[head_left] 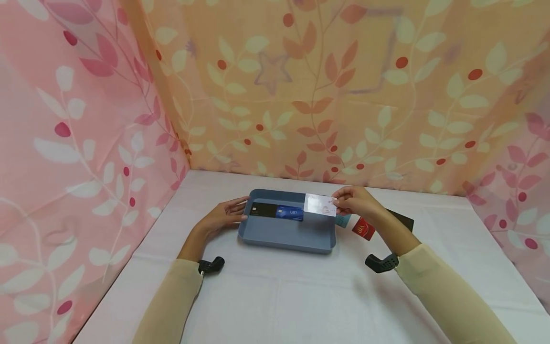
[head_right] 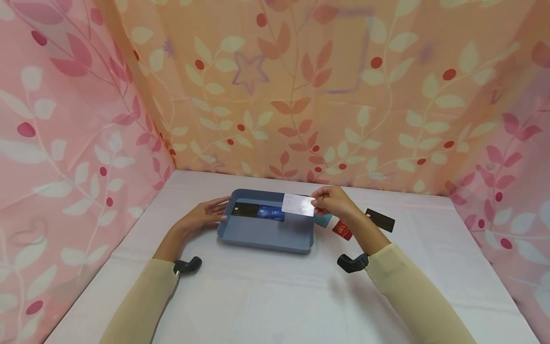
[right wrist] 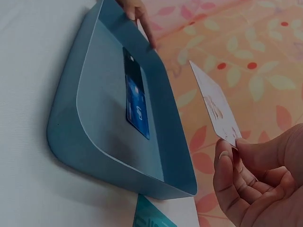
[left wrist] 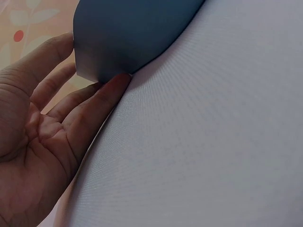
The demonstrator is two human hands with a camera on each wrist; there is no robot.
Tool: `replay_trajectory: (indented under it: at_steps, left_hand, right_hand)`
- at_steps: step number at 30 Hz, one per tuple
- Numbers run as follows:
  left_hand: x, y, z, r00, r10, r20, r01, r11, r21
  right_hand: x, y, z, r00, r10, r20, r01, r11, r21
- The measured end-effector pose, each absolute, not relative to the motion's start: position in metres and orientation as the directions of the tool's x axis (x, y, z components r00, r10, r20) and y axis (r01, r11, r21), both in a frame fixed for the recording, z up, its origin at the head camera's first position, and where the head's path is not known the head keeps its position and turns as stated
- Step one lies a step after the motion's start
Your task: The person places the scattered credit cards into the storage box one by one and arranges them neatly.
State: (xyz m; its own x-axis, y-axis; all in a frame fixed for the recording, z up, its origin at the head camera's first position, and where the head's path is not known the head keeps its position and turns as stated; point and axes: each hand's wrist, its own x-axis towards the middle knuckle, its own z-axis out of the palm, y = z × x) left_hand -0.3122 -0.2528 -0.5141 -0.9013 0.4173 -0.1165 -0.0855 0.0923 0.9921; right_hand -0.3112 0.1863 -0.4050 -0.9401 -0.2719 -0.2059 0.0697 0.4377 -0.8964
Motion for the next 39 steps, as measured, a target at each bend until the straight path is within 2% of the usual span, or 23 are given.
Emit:
replay_trajectory:
  at_steps: [9, 26, 39]
  left_hand:
    - [-0.312, -0.252, -0.514, -0.902, 0.417, -0.111, -0.086, 0.079, 0.993]
    - [-0.310, -0.253, -0.512, -0.907, 0.403, -0.120, -0.083, 0.109, 0.991]
    - [-0.311, -0.253, -0.513, -0.907, 0.401, -0.133, -0.095, 0.112, 0.989]
  right_hand:
    - [-0.323, 0.167, -0.412, -0.931, -0.285, -0.226, 0.071, 0.465, -0.882]
    - [-0.336, 0.137, -0.435, -0.949, -0.231, -0.217, 0.057, 0.549, -0.834]
    - [-0.340, 0.128, -0.449, -0.956, -0.217, -0.199, 0.048, 0.552, -0.833]
